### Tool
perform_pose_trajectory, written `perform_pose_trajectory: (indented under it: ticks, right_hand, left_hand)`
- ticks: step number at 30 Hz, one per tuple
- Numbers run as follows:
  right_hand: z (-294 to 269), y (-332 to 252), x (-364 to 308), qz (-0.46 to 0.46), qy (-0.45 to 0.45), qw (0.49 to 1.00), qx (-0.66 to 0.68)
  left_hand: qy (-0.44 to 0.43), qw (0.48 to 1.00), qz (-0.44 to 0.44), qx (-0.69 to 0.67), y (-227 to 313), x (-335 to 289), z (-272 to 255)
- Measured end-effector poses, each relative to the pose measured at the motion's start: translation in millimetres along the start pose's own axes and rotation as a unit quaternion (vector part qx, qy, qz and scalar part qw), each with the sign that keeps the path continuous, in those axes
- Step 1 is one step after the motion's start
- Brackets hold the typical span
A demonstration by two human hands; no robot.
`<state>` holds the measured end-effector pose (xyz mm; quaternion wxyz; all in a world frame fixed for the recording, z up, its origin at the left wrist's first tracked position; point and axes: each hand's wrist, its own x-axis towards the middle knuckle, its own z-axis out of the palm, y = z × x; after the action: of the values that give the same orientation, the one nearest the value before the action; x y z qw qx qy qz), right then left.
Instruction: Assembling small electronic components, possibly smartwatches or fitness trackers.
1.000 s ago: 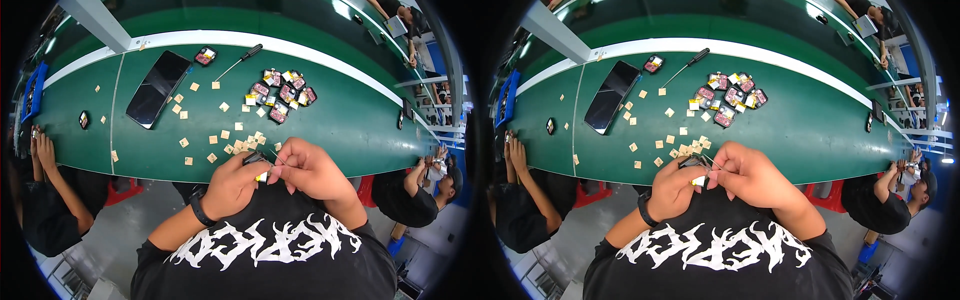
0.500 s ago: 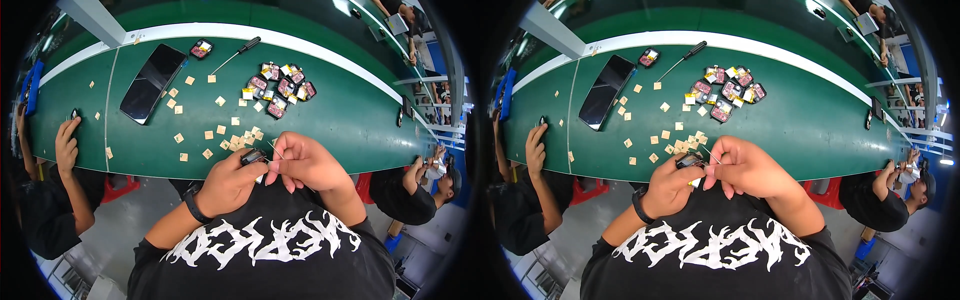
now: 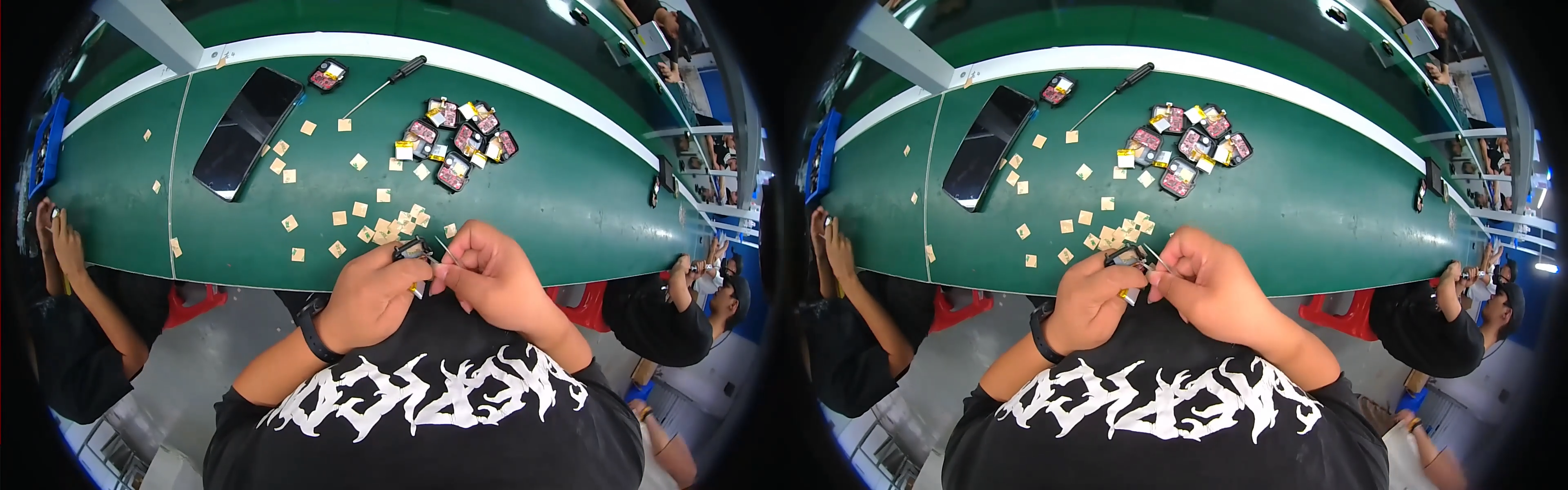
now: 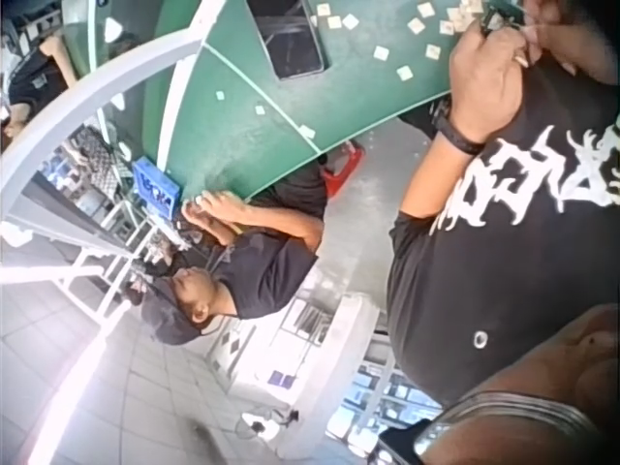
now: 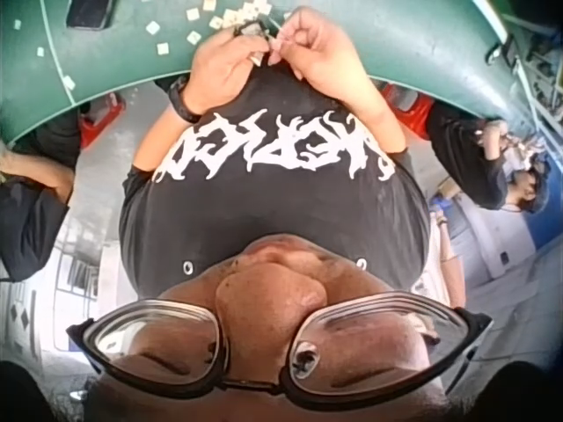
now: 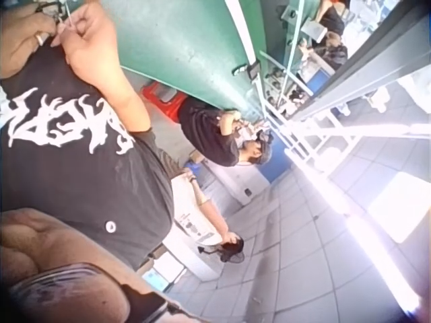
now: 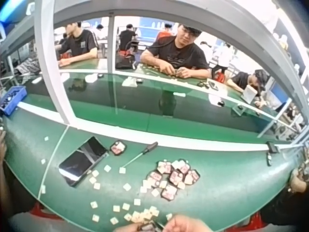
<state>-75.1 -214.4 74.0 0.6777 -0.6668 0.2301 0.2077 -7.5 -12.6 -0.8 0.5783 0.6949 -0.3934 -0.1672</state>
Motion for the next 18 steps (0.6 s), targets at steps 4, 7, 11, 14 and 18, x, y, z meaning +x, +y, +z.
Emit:
perform_pose_trajectory:
  ticks: [4,7,11,14,18]
  right_hand:
    - [6,15,-2,-0.092,0.027,0.993,-0.066]
    - [7,28,0,-0.192,0.051,0.972,-0.124]
    - [4,28,0,-0.2,0.087,0.969,-0.118]
    - [5,30,2,-0.194,0.106,0.975,-0.032]
    - [-1,21,6,-0.218,0.045,0.973,-0.067]
  left_hand:
    - [0.004,0.999,0.009,-0.044,1,6,0]
    - [0.027,0.997,0.046,-0.064,1,7,1]
    - [0.011,0.981,-0.096,-0.168,11,3,0]
    - [0.021,0.963,-0.153,-0.223,13,1,2]
    - [0.026,0.969,-0.128,-0.209,2,-1,7]
